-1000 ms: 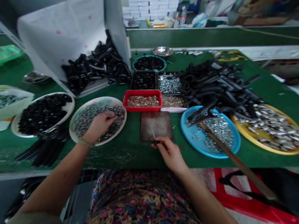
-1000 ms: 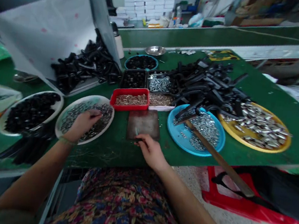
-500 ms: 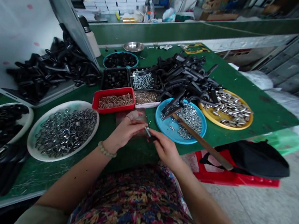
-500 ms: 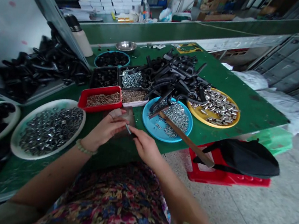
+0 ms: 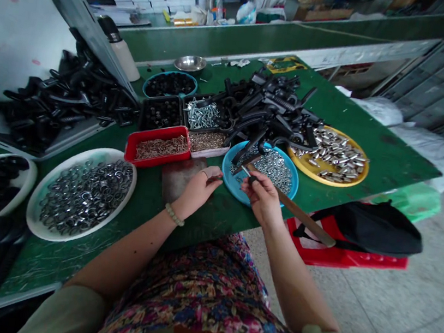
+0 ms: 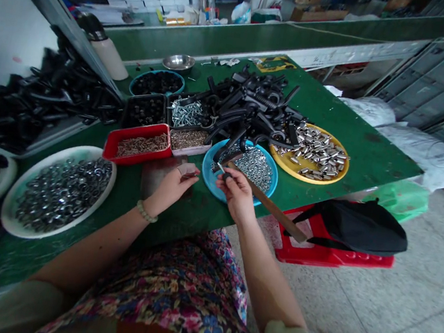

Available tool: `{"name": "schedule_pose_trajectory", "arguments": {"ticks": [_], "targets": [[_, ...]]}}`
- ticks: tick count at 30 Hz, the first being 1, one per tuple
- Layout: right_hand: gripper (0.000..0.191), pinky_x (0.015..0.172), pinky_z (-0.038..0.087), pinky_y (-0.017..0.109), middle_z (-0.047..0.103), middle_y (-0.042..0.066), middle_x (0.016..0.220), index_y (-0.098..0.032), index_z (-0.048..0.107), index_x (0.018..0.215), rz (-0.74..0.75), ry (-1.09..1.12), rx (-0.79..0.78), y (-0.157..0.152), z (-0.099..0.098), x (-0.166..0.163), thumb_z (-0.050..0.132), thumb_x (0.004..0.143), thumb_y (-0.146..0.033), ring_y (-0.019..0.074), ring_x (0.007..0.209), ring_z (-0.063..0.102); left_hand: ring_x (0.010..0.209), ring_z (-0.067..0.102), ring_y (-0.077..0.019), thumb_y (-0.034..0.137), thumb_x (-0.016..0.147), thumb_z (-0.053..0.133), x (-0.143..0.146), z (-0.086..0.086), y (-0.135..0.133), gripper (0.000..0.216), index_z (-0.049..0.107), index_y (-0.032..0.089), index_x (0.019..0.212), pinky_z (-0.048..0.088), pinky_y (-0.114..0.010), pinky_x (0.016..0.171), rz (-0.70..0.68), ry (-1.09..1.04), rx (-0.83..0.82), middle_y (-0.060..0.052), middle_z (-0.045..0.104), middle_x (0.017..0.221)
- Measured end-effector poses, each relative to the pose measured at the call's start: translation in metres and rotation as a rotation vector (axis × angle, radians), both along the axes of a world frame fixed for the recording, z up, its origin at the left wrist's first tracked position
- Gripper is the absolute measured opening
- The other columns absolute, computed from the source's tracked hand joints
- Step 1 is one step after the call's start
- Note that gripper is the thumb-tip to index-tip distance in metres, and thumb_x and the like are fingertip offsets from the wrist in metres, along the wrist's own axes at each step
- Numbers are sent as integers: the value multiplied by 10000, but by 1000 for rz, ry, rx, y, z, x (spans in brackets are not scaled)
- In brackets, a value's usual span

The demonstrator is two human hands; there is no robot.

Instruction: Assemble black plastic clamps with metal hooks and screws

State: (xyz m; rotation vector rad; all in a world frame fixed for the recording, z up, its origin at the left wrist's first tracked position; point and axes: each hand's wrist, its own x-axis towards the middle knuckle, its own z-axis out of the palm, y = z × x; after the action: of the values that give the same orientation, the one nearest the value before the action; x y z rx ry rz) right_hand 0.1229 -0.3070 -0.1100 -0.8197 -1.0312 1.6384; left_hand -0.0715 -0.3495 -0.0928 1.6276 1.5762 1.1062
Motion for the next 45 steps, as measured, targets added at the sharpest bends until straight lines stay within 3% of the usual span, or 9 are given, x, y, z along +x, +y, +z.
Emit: {"name": "schedule_pose_trajectory", "arguments": {"ticks": [6, 13, 18, 22, 25, 28, 32, 37, 45], "targets": [[248, 772, 557, 331, 657, 1, 926, -303, 595, 1064, -164, -147, 150, 10, 16, 36, 598, 835, -397, 134, 767, 650, 1025, 578, -218, 261, 905, 586, 25, 5, -3, 147, 667, 170, 988, 476, -380, 951, -173, 466, 149, -76, 631, 1072], [221, 746, 555, 355, 654, 11, 901, -278, 545, 1004, -179, -174, 178, -9, 18, 42, 618, 825, -384, 150, 731, 653, 1002, 539, -268, 153, 925, 469, 52, 7, 38, 188, 657, 134, 929, 484, -399, 826, -168, 866, 161, -118, 580, 1023], [248, 767, 573, 386, 698, 32, 939, -254, 542, 1014, -120, -235, 214, -20, 14, 45, 622, 840, -410, 169, 759, 686, 1014, 557, -288, 110, 892, 467, 54, 5, 56, 213, 662, 107, 808, 484, -420, 859, -177, 741, 137, -148, 584, 1051], [211, 768, 581, 369, 708, 40, 959, -241, 579, 1002, 2, -318, 267, -29, 12, 47, 601, 871, -404, 170, 784, 699, 914, 614, -204, 155, 866, 557, 39, 7, 50, 103, 657, 133, 853, 515, -352, 870, -215, 484, 84, -96, 630, 985], [198, 773, 581, 359, 700, 50, 975, -241, 603, 1026, 96, -382, 303, -34, 10, 46, 560, 903, -390, 172, 808, 705, 928, 613, -194, 154, 861, 577, 30, 8, 45, 85, 652, 162, 901, 513, -358, 896, -198, 428, 86, -67, 651, 954], [188, 763, 582, 357, 697, 46, 966, -239, 593, 1025, -8, -370, 320, -32, 9, 44, 563, 902, -378, 166, 795, 699, 1081, 535, -251, 170, 830, 628, 35, 8, 48, 97, 677, 189, 911, 455, -430, 982, -228, 580, 146, -87, 613, 1118], [182, 738, 577, 349, 698, 32, 941, -238, 569, 1029, -192, -315, 327, -26, 10, 47, 586, 890, -354, 150, 749, 688, 1098, 486, -299, 182, 822, 633, 55, 9, 64, 116, 701, 189, 915, 459, -448, 924, -356, 796, 194, -95, 582, 1162], [185, 716, 574, 340, 702, 30, 923, -233, 572, 1012, -197, -335, 326, -27, 8, 55, 597, 880, -359, 144, 721, 684, 1063, 488, -323, 194, 881, 530, 70, 9, 73, 183, 703, 161, 831, 453, -438, 824, -345, 885, 171, -119, 578, 1125], [174, 750, 572, 330, 701, 26, 945, -234, 589, 1042, -139, -327, 300, -30, -5, 52, 589, 897, -328, 136, 751, 682, 1027, 484, -282, 147, 914, 440, 73, 8, 68, 248, 687, 130, 894, 439, -407, 794, -343, 984, 217, -141, 559, 1158]]}}
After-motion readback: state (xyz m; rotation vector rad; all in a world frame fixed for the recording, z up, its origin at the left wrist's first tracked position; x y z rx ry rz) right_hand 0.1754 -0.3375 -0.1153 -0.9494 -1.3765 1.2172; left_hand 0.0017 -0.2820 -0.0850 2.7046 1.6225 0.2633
